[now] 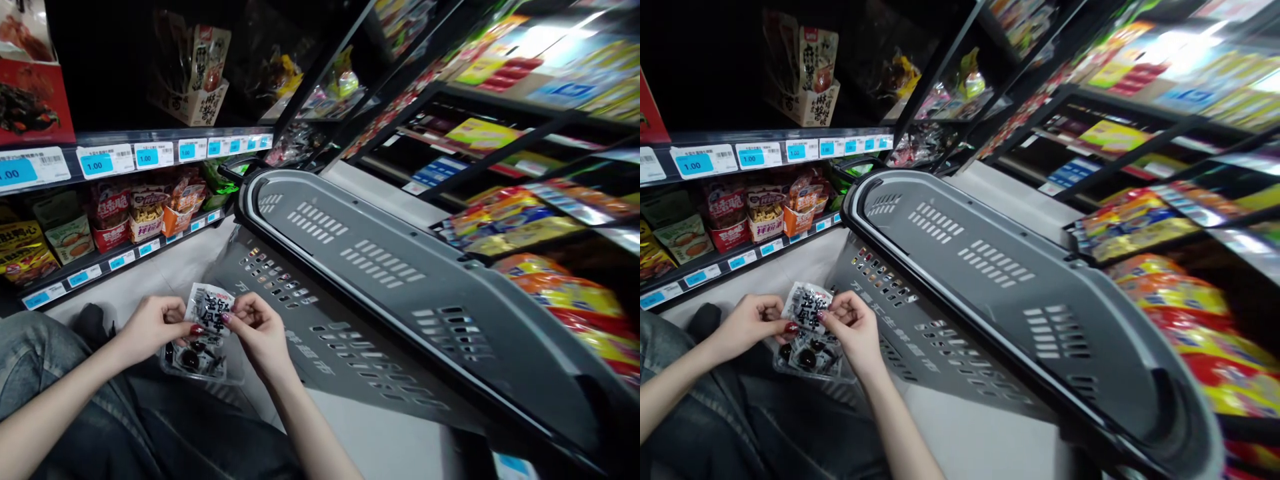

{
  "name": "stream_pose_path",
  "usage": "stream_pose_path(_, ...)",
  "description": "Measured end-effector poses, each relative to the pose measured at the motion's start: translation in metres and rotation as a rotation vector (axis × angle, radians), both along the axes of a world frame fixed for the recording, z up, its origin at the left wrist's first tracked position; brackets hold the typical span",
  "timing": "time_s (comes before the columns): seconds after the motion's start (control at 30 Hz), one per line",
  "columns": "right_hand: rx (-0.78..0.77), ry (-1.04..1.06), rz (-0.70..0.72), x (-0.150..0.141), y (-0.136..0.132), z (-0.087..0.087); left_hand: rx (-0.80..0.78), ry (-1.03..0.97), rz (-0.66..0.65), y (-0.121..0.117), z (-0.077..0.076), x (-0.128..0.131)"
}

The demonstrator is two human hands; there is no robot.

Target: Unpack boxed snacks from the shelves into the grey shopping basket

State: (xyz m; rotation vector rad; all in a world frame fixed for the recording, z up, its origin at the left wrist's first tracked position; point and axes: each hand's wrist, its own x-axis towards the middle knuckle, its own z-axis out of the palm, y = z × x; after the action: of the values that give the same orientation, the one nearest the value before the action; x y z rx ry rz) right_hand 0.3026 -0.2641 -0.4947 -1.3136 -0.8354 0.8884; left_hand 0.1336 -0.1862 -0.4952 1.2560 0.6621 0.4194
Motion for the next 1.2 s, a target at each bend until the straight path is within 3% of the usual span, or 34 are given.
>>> stream_pose_path(0.27, 0.001, -0.025, -0.008, 0.0, -0.003, 0.001, 0.063, -0.007, -0.011, -0.001, 0.002, -0.001)
stream_pose_path(0.53, 0.006, -0.053, -0.022, -0.002, -0.002, 0.002, -0.062, -0.047, 0.0, -0.001, 0.003, 0.0)
stream_pose_path(0.83, 0.053, -0.093, -0.012, -0.001, -0.003, 0.003, -0.062, -0.044, 0.012, -0.002, 0.001, 0.0)
stream_pose_path(1.2, 0.102, -0.295, -0.053, -0.008, -0.007, 0.017, 0.003, -0.018, 0.023, 0.0, -0.002, 0.001)
